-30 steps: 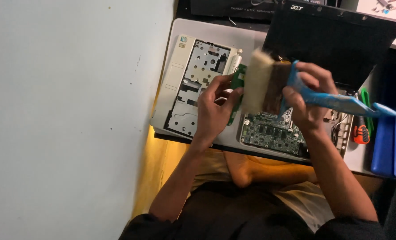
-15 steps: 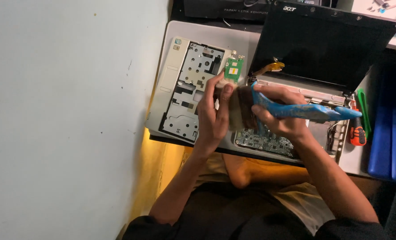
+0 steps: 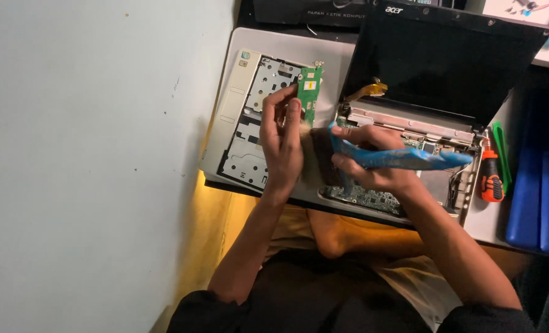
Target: Cleaning a laptop motherboard with a brush and attempting to install a small internal electronic component.
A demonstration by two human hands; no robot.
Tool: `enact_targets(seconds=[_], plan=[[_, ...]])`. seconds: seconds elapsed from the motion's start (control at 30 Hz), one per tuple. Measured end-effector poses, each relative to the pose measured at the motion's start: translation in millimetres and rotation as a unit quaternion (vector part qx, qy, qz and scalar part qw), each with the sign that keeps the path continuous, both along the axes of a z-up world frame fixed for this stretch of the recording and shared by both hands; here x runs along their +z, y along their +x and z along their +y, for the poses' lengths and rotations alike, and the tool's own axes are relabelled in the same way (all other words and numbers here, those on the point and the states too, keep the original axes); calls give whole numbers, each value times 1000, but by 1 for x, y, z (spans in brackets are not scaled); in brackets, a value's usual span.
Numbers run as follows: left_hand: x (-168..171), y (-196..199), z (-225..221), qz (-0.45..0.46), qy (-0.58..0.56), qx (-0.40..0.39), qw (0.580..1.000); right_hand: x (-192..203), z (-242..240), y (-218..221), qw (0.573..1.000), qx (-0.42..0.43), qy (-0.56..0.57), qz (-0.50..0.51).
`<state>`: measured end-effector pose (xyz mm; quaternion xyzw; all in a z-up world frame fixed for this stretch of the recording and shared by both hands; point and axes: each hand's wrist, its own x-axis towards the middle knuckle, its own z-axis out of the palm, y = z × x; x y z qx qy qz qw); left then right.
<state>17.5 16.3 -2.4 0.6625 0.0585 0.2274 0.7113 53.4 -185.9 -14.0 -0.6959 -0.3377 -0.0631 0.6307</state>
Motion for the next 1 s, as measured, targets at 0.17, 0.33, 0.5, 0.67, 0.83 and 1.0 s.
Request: enact_targets(seconds=[0.17,0.33,0.5,0.67,0.83,1.0], plan=[[19,-9,-7,35,-47,-31,998,14,-10,1,998,-59,-8,37],[-1,-20,-25,107,-131,-55,984,0,-11,5,988,-157,16,0],[-26,-22,-22,88,-284,-98,950,26,-20,21,969,-193,80,-134],[-19,-21,-17,35,-280,-73,957,8,-32,10,983,-173,49,-21],[-33,-3,4,65,-346,-41,935,17,0,-10,995,-26,25,98],[-18,-15,9,33,-228,-102,968,4,-11,-5,995,42,-24,83]])
